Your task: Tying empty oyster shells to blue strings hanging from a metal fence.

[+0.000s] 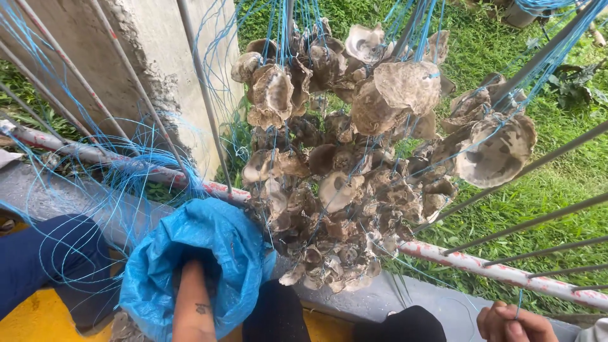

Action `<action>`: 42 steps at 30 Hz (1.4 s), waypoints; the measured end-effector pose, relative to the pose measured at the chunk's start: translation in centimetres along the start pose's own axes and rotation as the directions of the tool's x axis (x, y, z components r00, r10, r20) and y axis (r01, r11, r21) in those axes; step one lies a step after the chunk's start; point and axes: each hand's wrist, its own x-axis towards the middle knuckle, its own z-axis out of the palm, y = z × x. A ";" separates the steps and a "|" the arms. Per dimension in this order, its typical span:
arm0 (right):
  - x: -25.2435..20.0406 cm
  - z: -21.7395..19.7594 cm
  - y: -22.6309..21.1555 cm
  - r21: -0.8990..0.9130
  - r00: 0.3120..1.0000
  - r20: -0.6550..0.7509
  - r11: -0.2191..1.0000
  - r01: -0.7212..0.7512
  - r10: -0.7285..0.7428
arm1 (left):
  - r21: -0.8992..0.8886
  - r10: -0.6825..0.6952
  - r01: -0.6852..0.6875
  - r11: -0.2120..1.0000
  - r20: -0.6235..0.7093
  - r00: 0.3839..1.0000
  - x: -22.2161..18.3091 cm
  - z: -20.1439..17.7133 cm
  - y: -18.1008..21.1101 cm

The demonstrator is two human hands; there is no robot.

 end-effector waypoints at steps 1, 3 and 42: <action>0.4 0.5 -0.2 -0.013 1.000 0.014 1.000 0.018 -0.018 | 0.017 -0.002 0.003 1.000 -0.007 1.000 -0.2 0.1 -0.6; 1.0 1.9 0.1 -0.113 0.996 -0.076 0.993 0.027 -0.036 | 0.052 -0.002 0.004 0.999 -0.025 1.000 -0.6 -0.3 -1.3; 10.8 23.4 -12.6 -0.914 0.969 -0.112 0.405 -0.013 -0.222 | -0.674 0.679 0.566 -0.475 0.128 0.723 -22.4 -21.1 57.1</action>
